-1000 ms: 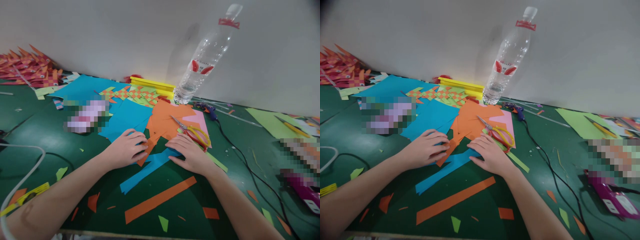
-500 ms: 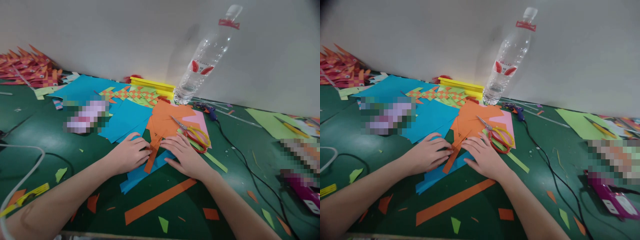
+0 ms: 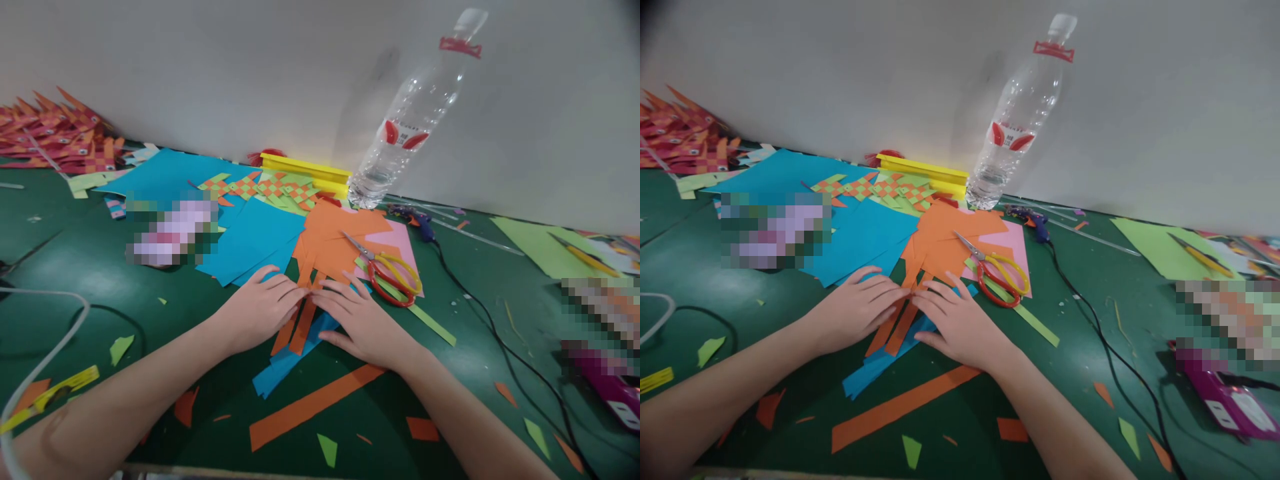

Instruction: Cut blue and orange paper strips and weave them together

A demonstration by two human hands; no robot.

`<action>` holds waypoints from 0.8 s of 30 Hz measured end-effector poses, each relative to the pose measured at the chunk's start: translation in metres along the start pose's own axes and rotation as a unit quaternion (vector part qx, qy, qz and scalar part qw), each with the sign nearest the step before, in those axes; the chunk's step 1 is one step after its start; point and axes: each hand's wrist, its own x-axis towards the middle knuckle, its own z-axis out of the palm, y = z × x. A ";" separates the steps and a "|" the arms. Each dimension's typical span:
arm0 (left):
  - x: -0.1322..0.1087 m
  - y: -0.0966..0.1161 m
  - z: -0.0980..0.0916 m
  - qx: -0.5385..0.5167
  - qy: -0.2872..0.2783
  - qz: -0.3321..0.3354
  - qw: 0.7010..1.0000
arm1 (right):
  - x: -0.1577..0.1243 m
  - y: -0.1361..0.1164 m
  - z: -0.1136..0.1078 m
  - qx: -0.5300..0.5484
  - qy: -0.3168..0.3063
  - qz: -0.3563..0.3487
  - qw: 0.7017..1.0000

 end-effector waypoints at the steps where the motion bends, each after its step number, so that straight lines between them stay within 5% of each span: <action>1: 0.000 -0.001 0.001 -0.002 0.001 -0.002 1.000 | 0.000 -0.001 0.000 0.001 0.000 -0.005 1.000; 14: 0.000 -0.002 -0.002 -0.027 -0.003 -0.011 1.000 | 0.005 -0.024 0.002 0.054 0.006 -0.084 0.995; 24: 0.001 -0.001 -0.007 -0.033 -0.007 0.010 0.999 | 0.002 -0.007 0.003 0.020 0.036 0.027 0.999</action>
